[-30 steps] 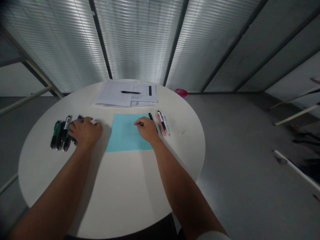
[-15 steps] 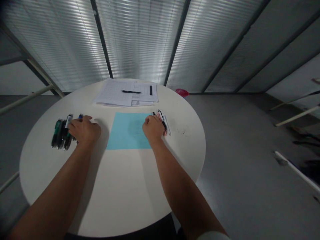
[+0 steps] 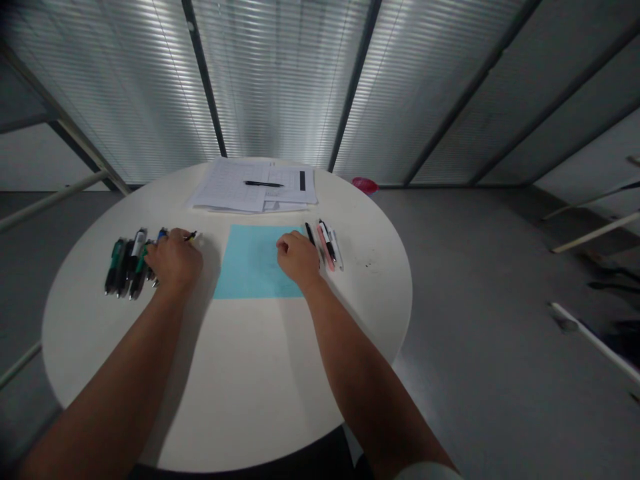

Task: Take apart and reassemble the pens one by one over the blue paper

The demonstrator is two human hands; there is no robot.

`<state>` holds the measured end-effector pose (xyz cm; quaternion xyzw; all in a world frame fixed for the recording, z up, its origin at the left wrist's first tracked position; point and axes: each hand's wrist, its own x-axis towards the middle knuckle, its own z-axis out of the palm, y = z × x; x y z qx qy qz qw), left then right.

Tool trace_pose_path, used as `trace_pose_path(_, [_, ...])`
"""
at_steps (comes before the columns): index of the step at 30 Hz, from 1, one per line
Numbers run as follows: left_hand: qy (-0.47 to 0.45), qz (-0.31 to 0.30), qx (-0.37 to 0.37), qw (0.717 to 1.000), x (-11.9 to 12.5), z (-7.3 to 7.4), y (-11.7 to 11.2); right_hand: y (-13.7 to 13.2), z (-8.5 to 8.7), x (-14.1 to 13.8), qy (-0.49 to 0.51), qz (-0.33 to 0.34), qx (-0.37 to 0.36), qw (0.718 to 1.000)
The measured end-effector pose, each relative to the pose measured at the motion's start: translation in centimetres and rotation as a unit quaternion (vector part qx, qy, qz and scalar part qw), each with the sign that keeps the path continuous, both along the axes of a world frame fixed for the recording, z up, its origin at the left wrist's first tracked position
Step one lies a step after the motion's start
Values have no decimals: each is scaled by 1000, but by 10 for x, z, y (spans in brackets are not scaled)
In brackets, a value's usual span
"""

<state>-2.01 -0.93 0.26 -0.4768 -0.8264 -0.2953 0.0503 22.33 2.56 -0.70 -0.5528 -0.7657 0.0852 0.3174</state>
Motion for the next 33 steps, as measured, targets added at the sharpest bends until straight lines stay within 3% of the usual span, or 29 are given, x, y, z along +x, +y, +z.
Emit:
trace_pose_path(8, [9, -185, 42, 982, 20, 2, 7, -1, 3, -3, 26, -8, -45, 999])
trace_pose_path(15, [-31, -361, 75, 929, 29, -9, 11, 2, -2, -4, 89, 67, -21, 994])
trace_pose_path(17, [-48, -376, 82, 922, 31, -9, 11, 2, -2, -5, 103, 97, -14, 990])
trace_pose_path(21, [-105, -411, 96, 901, 39, -6, 8, -3, 1, -7, 169, 86, -12, 982])
trace_pose_path(29, [-198, -439, 113, 869, 52, -1, -1, 0, -3, -14, 285, 146, -147, 936])
trace_pose_path(33, [-177, -437, 104, 876, 50, -6, 3, 8, -3, -11, 311, 139, -164, 926])
